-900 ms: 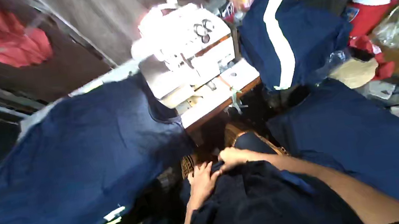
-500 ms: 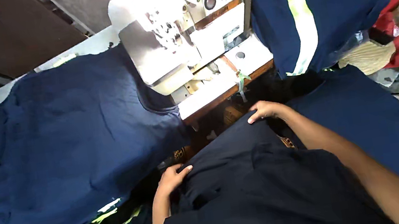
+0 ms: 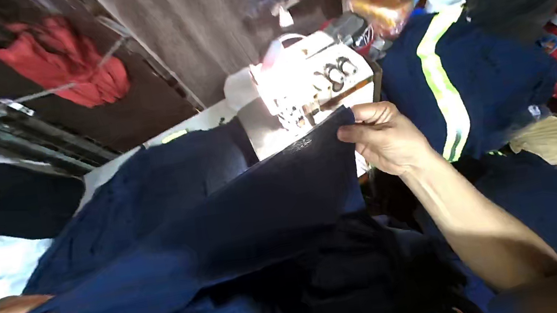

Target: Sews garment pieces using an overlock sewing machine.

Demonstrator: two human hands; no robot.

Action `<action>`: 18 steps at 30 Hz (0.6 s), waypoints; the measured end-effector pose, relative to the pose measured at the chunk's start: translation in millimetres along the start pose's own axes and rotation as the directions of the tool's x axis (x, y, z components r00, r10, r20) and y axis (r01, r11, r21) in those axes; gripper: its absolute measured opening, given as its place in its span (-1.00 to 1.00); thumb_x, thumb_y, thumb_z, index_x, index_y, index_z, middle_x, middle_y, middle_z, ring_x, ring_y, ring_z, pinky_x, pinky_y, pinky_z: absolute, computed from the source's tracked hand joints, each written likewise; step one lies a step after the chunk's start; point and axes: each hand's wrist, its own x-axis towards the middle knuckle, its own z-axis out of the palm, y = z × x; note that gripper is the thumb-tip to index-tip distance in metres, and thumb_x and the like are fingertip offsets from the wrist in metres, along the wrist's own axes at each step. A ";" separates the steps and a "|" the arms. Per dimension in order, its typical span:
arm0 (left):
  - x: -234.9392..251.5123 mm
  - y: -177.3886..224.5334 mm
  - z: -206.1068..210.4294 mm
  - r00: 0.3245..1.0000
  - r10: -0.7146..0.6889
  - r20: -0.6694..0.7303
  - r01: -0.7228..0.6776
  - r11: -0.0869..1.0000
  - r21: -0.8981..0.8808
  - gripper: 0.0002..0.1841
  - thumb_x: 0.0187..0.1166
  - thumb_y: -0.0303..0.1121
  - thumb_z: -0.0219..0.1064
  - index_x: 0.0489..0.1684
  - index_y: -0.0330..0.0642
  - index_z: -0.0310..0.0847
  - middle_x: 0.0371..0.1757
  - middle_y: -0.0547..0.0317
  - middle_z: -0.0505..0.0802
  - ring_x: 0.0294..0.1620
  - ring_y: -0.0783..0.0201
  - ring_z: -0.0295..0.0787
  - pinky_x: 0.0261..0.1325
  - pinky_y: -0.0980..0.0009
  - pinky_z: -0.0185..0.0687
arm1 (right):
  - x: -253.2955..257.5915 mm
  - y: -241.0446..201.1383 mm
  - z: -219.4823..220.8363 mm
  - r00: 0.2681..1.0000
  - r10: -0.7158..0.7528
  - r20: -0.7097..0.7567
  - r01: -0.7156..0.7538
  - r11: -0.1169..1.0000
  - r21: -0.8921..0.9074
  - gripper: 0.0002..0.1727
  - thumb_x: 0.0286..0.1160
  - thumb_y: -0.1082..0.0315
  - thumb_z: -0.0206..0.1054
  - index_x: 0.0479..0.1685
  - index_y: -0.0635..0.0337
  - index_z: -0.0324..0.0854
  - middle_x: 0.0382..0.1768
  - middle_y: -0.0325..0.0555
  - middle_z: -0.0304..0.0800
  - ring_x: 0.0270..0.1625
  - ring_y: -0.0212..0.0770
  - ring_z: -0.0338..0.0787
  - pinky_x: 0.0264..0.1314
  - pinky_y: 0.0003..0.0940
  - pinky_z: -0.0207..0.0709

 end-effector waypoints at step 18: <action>12.2 17.6 9.8 0.973 0.152 0.173 -0.133 0.984 -0.116 -0.88 0.60 -0.22 0.43 -0.01 0.15 0.80 0.03 0.52 0.88 0.14 0.50 0.79 0.33 0.46 0.65 | -19.3 8.0 12.6 0.968 -0.026 -0.251 0.000 0.995 -0.105 -0.81 0.19 0.56 0.55 -0.56 0.02 0.84 -0.47 -0.35 0.80 -0.39 -0.51 0.72 -0.23 -0.56 0.69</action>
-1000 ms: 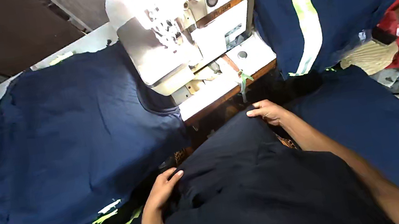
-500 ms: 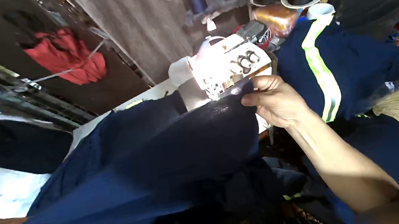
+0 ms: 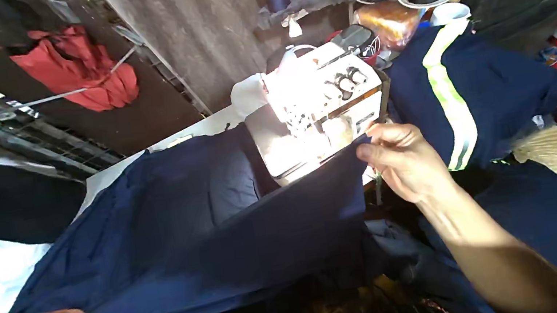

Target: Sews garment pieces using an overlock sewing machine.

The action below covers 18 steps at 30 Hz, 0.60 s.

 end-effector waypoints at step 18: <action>116.0 -21.6 339.4 0.995 0.096 0.030 -0.091 0.731 0.676 -0.51 0.78 -0.05 0.05 0.45 -0.10 0.69 0.54 -0.02 0.71 0.69 -0.22 0.44 0.66 -0.57 -0.08 | 55.9 111.5 -16.9 0.925 -0.174 -0.336 -0.194 0.544 -0.817 -0.65 0.42 0.36 0.47 0.16 0.30 0.68 0.07 0.17 0.66 0.03 0.00 0.74 0.08 -0.08 0.65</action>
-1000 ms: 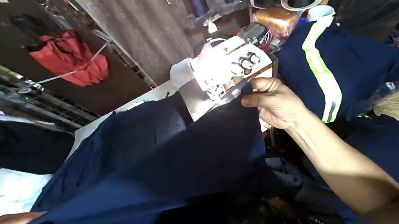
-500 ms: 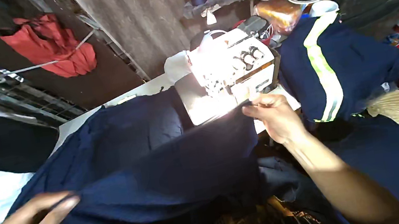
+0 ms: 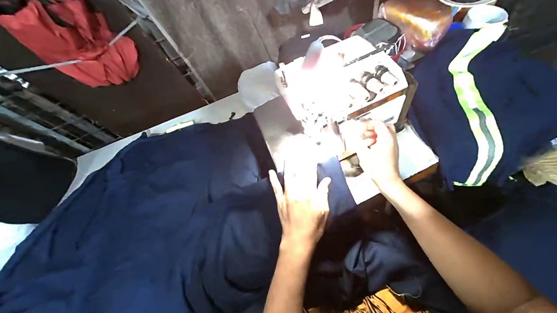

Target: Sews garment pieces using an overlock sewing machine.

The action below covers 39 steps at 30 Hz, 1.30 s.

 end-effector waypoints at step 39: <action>-241.7 -88.4 -120.9 0.568 -0.753 0.331 0.618 0.125 -0.776 -0.39 0.03 -0.23 0.75 0.14 0.00 0.61 -0.16 0.57 0.93 -0.10 0.58 0.87 0.04 0.47 0.84 | -115.6 57.5 -51.2 0.826 0.039 0.562 -0.223 0.939 0.262 -0.85 0.42 0.32 0.50 -0.24 0.24 0.79 -0.34 -0.24 0.85 -0.26 -0.48 0.80 -0.09 -0.48 0.72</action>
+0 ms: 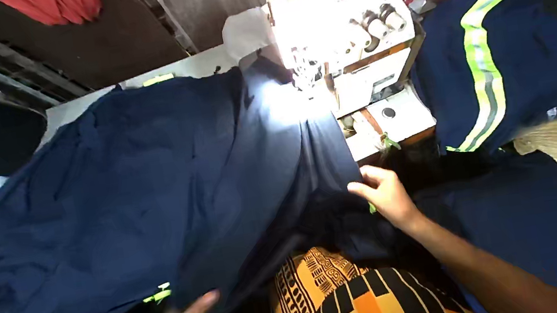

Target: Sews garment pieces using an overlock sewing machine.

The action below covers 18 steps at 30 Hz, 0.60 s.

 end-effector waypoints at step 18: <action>102.5 131.1 -23.3 0.913 0.362 -0.187 -0.403 0.872 -0.278 -0.64 0.69 -0.44 -0.14 -0.27 0.15 0.61 -0.21 0.55 0.89 -0.12 0.62 0.83 0.04 0.61 0.75 | 3.9 -0.9 6.1 0.997 0.008 -0.078 0.004 0.989 0.149 -0.93 0.27 0.44 0.56 -0.50 0.15 0.81 -0.37 -0.32 0.84 -0.28 -0.57 0.75 -0.16 -0.61 0.64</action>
